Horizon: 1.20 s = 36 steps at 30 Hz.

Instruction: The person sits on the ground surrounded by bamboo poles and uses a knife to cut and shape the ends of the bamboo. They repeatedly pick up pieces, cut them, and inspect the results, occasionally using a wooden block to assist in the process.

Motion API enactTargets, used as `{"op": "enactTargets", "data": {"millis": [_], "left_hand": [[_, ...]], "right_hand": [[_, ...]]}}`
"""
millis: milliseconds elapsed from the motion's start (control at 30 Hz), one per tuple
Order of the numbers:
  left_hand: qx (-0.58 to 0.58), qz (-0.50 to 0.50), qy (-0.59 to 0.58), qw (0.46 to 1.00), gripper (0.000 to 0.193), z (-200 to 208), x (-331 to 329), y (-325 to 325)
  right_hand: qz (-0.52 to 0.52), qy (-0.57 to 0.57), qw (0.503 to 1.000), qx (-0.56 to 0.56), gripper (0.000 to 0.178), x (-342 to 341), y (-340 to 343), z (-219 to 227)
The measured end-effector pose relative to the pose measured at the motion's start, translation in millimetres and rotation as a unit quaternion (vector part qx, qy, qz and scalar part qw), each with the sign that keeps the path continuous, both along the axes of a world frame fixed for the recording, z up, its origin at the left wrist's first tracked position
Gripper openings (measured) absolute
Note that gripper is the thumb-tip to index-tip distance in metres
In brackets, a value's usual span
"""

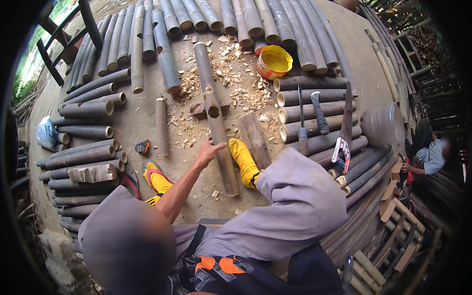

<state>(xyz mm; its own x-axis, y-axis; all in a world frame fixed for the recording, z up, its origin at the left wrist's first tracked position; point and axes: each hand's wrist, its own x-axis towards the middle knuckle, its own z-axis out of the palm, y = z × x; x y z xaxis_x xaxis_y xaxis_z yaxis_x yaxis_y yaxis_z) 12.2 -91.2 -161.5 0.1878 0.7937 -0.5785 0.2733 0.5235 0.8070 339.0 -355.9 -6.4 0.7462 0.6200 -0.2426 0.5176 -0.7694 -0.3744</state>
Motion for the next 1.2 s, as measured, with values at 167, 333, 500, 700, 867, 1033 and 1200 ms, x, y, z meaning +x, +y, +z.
{"op": "enactTargets", "data": {"millis": [167,333,500,700,867,1033,1200], "left_hand": [[0.004,0.127,-0.010,0.992,0.060,-26,27,-1],[0.141,0.130,-0.031,0.981,0.073,42,20,18],[0.322,0.058,-0.116,0.938,0.066,154,-17,97],[0.359,0.058,-0.211,0.907,0.052,224,-27,141],[0.386,0.077,-0.208,0.896,0.045,248,-37,147],[0.429,0.088,-0.209,0.874,0.037,262,-40,150],[0.439,0.079,-0.182,0.876,0.032,275,-46,157]], "right_hand": [[-0.002,0.035,0.999,-0.007,0.060,-8,-22,-26],[-0.008,0.028,0.999,-0.014,0.061,18,-28,-12],[0.019,0.005,1.000,-0.001,0.061,50,5,20],[0.029,0.008,1.000,0.009,0.061,58,28,32],[0.041,0.035,0.999,0.008,0.062,38,26,9],[0.044,0.055,0.998,0.000,0.062,24,12,-11],[0.044,0.059,0.997,0.003,0.062,26,14,-12]]}}
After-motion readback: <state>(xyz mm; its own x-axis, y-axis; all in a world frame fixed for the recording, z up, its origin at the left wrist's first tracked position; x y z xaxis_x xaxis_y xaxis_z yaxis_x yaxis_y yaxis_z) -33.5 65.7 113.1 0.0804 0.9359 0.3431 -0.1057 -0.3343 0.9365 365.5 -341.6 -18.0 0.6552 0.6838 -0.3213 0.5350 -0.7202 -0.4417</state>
